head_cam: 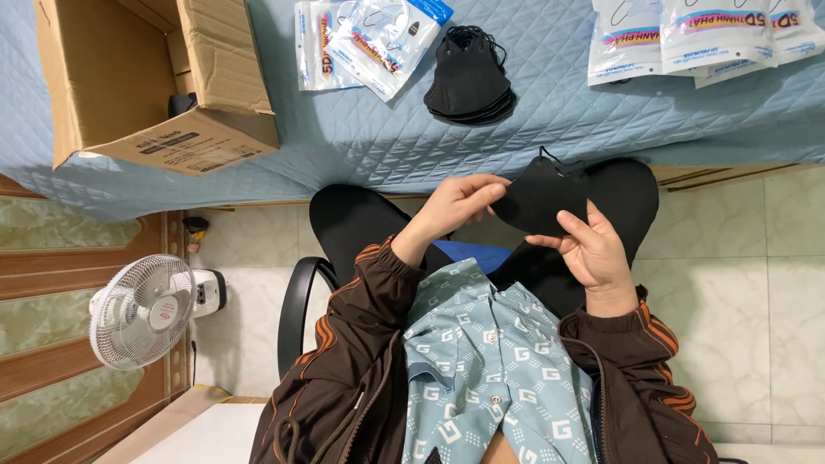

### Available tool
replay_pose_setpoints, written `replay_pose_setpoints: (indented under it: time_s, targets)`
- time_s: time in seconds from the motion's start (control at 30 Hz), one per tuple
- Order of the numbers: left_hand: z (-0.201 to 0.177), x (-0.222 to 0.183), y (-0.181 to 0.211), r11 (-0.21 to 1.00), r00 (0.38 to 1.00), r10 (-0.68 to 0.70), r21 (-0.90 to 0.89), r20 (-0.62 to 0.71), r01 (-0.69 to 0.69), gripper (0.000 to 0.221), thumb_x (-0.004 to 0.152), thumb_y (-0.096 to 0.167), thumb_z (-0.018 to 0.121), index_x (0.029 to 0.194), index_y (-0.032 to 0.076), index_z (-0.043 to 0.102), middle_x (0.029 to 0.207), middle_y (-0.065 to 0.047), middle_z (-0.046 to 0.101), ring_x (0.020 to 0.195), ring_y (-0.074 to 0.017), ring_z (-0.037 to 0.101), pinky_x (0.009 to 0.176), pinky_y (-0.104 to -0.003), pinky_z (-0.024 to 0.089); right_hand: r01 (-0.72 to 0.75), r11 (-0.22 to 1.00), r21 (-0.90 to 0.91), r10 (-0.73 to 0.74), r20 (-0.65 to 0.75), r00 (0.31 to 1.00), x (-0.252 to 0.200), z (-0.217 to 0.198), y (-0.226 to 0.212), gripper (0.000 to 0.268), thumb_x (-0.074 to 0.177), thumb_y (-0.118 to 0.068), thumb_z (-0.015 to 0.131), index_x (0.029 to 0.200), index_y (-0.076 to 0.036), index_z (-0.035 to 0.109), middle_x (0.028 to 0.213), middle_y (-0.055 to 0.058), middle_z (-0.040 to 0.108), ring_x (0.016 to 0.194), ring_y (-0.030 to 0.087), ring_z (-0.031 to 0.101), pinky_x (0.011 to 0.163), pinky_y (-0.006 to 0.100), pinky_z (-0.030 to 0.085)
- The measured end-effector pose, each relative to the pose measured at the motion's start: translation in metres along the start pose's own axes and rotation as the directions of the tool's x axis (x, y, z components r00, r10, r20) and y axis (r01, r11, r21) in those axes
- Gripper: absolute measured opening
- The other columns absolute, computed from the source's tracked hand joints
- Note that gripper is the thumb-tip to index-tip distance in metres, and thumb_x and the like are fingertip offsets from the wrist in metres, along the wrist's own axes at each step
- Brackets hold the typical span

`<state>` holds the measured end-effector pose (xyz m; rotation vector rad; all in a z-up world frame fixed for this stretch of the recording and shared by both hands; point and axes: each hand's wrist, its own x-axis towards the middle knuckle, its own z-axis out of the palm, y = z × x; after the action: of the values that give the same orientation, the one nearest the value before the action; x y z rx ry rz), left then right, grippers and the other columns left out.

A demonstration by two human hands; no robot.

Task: Inspecting black face masks and placing them into a stack or plastic packaging.

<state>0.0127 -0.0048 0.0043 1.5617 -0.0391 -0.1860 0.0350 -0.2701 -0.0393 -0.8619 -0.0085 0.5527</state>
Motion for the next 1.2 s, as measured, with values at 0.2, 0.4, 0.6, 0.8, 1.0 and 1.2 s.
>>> replay_pose_setpoints:
  time_s: [0.2, 0.4, 0.6, 0.8, 1.0, 1.2]
  targets:
    - [0.005, -0.009, 0.016, 0.997, 0.999, 0.049, -0.058, 0.014, -0.048, 0.030, 0.099, 0.023, 0.072, 0.122, 0.004, 0.073, 0.075, -0.013, 0.075, 0.058, -0.0106, 0.064, 0.048, -0.021, 0.051, -0.007, 1.000, -0.002, 0.007, 0.021, 1.000, -0.003, 0.016, -0.009, 0.031, 0.103, 0.002, 0.048, 0.131, -0.006, 0.061, 0.130, 0.029, 0.067, 0.114, 0.041, 0.069, 0.082, 0.060, 0.063]
    - [0.006, -0.010, 0.005, 0.996, 0.998, 0.061, -0.064, 0.010, -0.060, 0.025, 0.093, 0.014, 0.078, 0.116, 0.004, 0.074, 0.074, -0.011, 0.075, 0.058, -0.0083, 0.063, 0.047, -0.019, 0.051, -0.012, 1.000, 0.003, 0.012, 0.027, 1.000, -0.001, 0.009, -0.004, 0.032, 0.103, 0.002, 0.047, 0.130, -0.005, 0.061, 0.128, 0.030, 0.067, 0.113, 0.042, 0.070, 0.082, 0.061, 0.063]
    - [0.002, -0.006, -0.010, 0.999, 0.999, 0.034, -0.020, -0.027, -0.034, 0.021, 0.094, 0.012, 0.075, 0.113, 0.005, 0.074, 0.073, -0.010, 0.075, 0.058, -0.0080, 0.064, 0.046, -0.017, 0.051, -0.053, 0.998, -0.025, 0.055, 0.044, 0.998, 0.000, 0.022, -0.013, 0.047, 0.101, 0.001, 0.046, 0.147, -0.006, 0.050, 0.137, 0.030, 0.062, 0.120, 0.042, 0.065, 0.088, 0.064, 0.058]
    - [-0.020, -0.001, 0.002, 1.000, 0.995, 0.017, 0.028, -0.094, -0.014, 0.031, 0.094, 0.008, 0.073, 0.124, 0.003, 0.068, 0.076, -0.013, 0.075, 0.059, -0.0100, 0.064, 0.044, -0.018, 0.050, -0.093, 0.985, -0.149, 0.102, 0.051, 0.993, 0.002, 0.031, -0.023, 0.068, 0.099, -0.006, 0.043, 0.164, -0.011, 0.024, 0.156, 0.025, 0.044, 0.142, 0.041, 0.046, 0.106, 0.065, 0.045]
    - [-0.049, 0.027, 0.012, 0.971, 0.936, 0.185, -0.094, -0.298, -0.222, 0.039, 0.092, 0.005, 0.077, 0.130, 0.003, 0.066, 0.076, -0.014, 0.074, 0.058, -0.0136, 0.067, 0.046, -0.022, 0.055, -0.073, 0.986, -0.150, 0.081, 0.052, 0.995, 0.004, 0.035, -0.028, 0.065, 0.101, -0.008, 0.044, 0.163, -0.008, 0.026, 0.162, 0.029, 0.031, 0.150, 0.045, 0.031, 0.112, 0.069, 0.034]
    - [-0.077, 0.069, 0.024, 0.990, 0.912, 0.100, -0.050, -0.397, -0.130, 0.047, 0.099, 0.019, 0.068, 0.142, 0.005, 0.054, 0.060, 0.000, 0.052, 0.054, -0.0106, 0.055, 0.082, -0.034, 0.066, -0.136, 0.963, -0.235, 0.156, 0.070, 0.985, 0.006, 0.042, -0.041, 0.064, 0.102, -0.016, 0.045, 0.162, -0.012, 0.021, 0.167, 0.026, 0.024, 0.152, 0.040, 0.033, 0.114, 0.054, 0.041]
